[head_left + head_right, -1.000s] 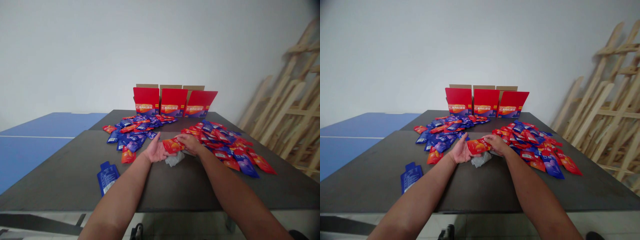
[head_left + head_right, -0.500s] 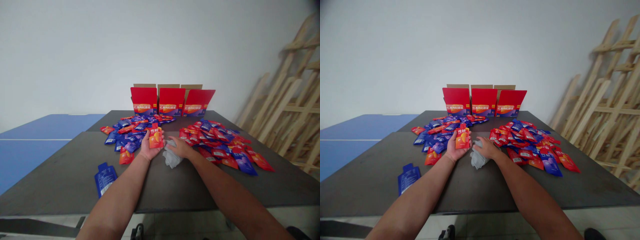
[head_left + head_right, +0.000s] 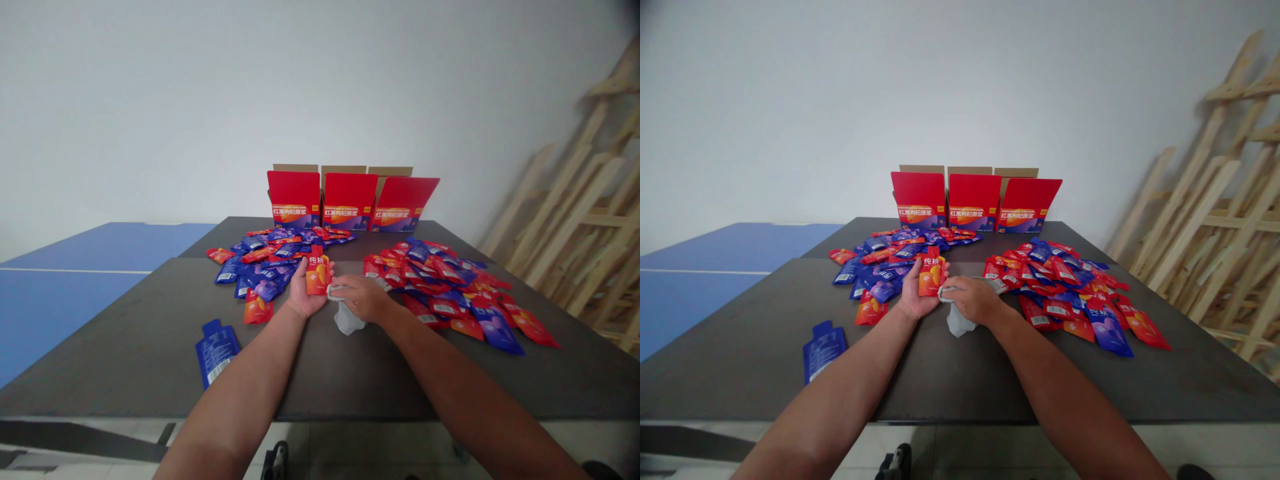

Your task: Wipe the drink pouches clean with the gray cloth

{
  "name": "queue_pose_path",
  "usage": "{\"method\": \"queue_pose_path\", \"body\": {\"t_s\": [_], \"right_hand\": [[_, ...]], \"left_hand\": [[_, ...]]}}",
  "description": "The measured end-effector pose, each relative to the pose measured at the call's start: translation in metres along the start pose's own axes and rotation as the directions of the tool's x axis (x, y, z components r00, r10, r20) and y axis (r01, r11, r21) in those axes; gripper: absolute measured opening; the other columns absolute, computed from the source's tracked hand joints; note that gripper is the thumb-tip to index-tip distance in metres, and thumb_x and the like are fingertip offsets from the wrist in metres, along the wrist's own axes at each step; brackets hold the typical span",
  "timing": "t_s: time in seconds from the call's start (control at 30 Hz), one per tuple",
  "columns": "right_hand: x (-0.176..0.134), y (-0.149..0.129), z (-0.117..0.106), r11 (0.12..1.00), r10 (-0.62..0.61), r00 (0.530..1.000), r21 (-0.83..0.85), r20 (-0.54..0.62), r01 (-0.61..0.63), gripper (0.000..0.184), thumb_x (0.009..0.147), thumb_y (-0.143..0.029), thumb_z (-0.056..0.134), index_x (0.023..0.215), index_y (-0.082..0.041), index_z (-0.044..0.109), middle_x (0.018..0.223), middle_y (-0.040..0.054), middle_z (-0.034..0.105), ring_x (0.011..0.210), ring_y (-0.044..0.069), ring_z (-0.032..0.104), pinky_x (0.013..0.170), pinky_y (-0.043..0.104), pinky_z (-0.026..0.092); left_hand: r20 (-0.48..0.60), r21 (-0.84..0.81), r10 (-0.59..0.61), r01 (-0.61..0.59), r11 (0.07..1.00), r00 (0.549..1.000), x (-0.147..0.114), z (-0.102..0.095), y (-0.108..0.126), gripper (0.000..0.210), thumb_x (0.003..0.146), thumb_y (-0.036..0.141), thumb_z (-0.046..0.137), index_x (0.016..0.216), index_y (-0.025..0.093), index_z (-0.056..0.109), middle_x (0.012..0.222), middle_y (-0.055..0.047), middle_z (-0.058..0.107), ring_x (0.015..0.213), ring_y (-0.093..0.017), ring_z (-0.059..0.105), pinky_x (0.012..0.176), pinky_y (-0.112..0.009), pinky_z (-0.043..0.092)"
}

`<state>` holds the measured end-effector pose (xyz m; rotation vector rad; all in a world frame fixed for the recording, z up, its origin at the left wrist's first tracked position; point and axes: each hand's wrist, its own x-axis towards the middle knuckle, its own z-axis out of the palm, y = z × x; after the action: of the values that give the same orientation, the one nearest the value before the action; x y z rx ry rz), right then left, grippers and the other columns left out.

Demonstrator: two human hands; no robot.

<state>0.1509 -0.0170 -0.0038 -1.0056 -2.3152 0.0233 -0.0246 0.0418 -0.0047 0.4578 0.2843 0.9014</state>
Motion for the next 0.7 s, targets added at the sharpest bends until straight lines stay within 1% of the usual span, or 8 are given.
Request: {"method": "queue_pose_path", "body": {"t_s": [0.07,0.13,0.23,0.37,0.5,0.63,0.7], "right_hand": [[0.002,-0.003,0.001,0.998,-0.065,0.997,0.005,0.051,0.065,0.029,0.082,-0.015,0.054,0.100,-0.031,0.071,0.112,0.0020,0.066,0.102,0.020,0.058,0.092,0.034,0.044],[0.003,-0.003,0.003,0.996,-0.082,0.994,-0.032,0.072,0.084,0.030,0.081,-0.014,0.055,0.100,-0.030,0.071,0.108,0.0020,0.068,0.101,0.020,0.058,0.091,0.034,0.044],[0.003,-0.002,0.005,0.992,-0.068,0.995,-0.098,0.077,0.075,0.030,0.081,-0.014,0.055,0.102,-0.030,0.071,0.109,0.0030,0.067,0.100,0.021,0.058,0.089,0.034,0.044],[0.000,0.002,0.007,0.991,0.031,0.999,-0.129,0.025,-0.028,0.028,0.083,-0.019,0.058,0.105,-0.031,0.070,0.111,0.0039,0.064,0.099,0.021,0.058,0.086,0.032,0.044],[-0.001,0.008,0.011,0.977,0.151,0.986,-0.139,-0.066,-0.159,0.029,0.085,-0.024,0.059,0.111,-0.033,0.068,0.112,0.0038,0.062,0.096,0.020,0.059,0.083,0.030,0.046],[-0.001,0.016,0.015,0.952,0.257,0.950,-0.121,-0.178,-0.280,0.032,0.087,-0.027,0.057,0.117,-0.034,0.065,0.112,0.0050,0.061,0.100,0.021,0.057,0.084,0.030,0.047],[0.000,0.019,0.016,0.934,0.313,0.922,-0.100,-0.227,-0.342,0.032,0.088,-0.027,0.056,0.118,-0.032,0.066,0.112,0.0064,0.060,0.100,0.022,0.057,0.085,0.032,0.047]], "left_hand": [[0.030,0.010,-0.010,0.009,1.000,0.999,0.000,0.001,-0.002,0.052,0.089,0.054,0.044,0.115,0.012,0.060,0.102,-0.013,0.068,0.093,-0.023,0.065,0.082,-0.037,0.052],[0.046,0.021,-0.021,0.020,1.000,0.999,0.000,0.003,-0.005,0.049,0.090,0.050,0.044,0.118,0.012,0.059,0.107,-0.012,0.067,0.103,-0.024,0.063,0.087,-0.037,0.050],[0.039,0.056,-0.061,0.059,0.997,0.997,0.000,0.006,-0.008,0.046,0.091,0.048,0.045,0.118,0.013,0.059,0.111,-0.012,0.067,0.107,-0.023,0.062,0.092,-0.036,0.048],[0.043,0.117,-0.089,0.084,0.990,0.995,0.000,0.008,-0.010,0.050,0.090,0.050,0.046,0.119,0.011,0.060,0.109,-0.013,0.067,0.106,-0.024,0.062,0.093,-0.036,0.048],[0.076,0.159,-0.113,0.100,0.982,0.991,-0.001,0.010,-0.013,0.048,0.091,0.049,0.045,0.117,0.012,0.061,0.103,-0.012,0.069,0.101,-0.023,0.065,0.092,-0.035,0.049],[0.080,0.205,-0.140,0.121,0.971,0.987,-0.003,0.013,-0.019,0.048,0.090,0.051,0.047,0.113,0.012,0.062,0.100,-0.011,0.070,0.099,-0.024,0.066,0.090,-0.036,0.050],[0.082,0.240,-0.134,0.111,0.964,0.988,-0.004,0.013,-0.021,0.041,0.090,0.045,0.051,0.114,0.013,0.062,0.100,-0.010,0.070,0.098,-0.023,0.066,0.090,-0.036,0.050]]}}
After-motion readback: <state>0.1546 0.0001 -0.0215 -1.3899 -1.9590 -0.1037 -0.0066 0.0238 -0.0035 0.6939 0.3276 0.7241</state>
